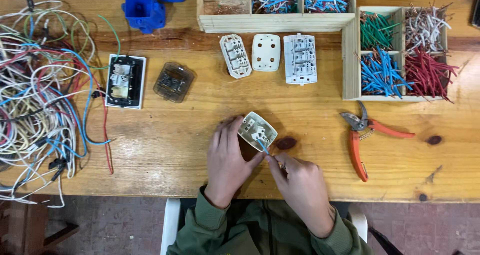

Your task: The person uses a screwdriver to connect and tighten wires into the terminals of a white electrical outlet. They adjust the wires and secure them by turning the screws, then place the outlet on the table.

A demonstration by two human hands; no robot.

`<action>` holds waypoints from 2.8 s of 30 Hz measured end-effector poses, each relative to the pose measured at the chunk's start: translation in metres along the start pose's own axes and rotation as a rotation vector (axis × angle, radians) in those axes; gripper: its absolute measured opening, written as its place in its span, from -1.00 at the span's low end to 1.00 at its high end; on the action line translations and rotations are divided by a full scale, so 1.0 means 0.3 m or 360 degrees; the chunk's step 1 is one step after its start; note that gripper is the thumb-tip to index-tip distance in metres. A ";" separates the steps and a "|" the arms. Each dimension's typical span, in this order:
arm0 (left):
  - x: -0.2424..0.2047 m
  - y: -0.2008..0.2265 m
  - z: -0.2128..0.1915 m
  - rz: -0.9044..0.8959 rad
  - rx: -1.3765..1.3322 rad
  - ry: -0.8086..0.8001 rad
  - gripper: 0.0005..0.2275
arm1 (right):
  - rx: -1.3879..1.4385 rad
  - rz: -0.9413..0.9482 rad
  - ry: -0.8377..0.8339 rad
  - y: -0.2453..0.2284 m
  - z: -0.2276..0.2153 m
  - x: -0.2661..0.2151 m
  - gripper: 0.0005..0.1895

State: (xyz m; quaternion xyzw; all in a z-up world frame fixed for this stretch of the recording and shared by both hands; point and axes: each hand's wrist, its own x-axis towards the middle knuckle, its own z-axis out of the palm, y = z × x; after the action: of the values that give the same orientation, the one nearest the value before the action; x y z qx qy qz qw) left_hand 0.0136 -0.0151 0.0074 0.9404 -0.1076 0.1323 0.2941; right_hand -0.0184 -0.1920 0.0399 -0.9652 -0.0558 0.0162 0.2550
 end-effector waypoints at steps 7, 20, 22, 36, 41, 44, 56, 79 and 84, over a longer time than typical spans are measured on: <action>-0.005 -0.007 0.018 -0.0067 -0.0092 0.0030 -0.28 | -0.0028 -0.0068 0.0102 -0.013 -0.018 -0.011 -0.76; 0.005 0.003 0.003 -0.0146 -0.0246 0.0037 -0.30 | 0.0890 -0.0015 0.0296 0.127 -0.005 -0.012 -0.77; 0.004 0.004 0.000 -0.0135 -0.0244 0.0046 -0.31 | 0.0807 -0.0026 0.0201 0.121 0.002 -0.013 -0.86; -0.015 -0.025 0.014 -0.0144 -0.0475 0.0031 -0.32 | 0.1100 0.0047 0.0835 -0.094 -0.100 -0.090 -0.28; -0.023 -0.025 0.006 -0.0167 -0.0466 -0.0034 -0.28 | 0.1089 -0.0075 0.0817 -0.106 -0.073 -0.045 -0.68; -0.025 -0.025 0.009 -0.0182 -0.0448 -0.0037 -0.25 | 0.1068 -0.0227 0.0843 -0.104 -0.027 -0.031 -0.80; -0.018 -0.032 0.002 -0.0057 -0.0484 0.0047 -0.34 | 0.0924 -0.0412 0.0939 -0.130 0.035 0.000 -0.74; -0.020 -0.029 0.005 -0.0080 -0.0435 0.0040 -0.25 | 0.0751 -0.0558 0.0884 -0.105 0.012 0.009 -0.76; -0.020 -0.043 0.016 -0.0025 -0.0430 0.0069 -0.31 | 0.0690 -0.0518 0.0763 -0.085 0.028 -0.010 -0.73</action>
State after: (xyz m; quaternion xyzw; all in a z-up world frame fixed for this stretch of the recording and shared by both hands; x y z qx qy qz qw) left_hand 0.0123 -0.0067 -0.0051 0.8900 -0.1107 0.1346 0.4213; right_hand -0.0246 -0.1661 0.0452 -0.8436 -0.1424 -0.2400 0.4587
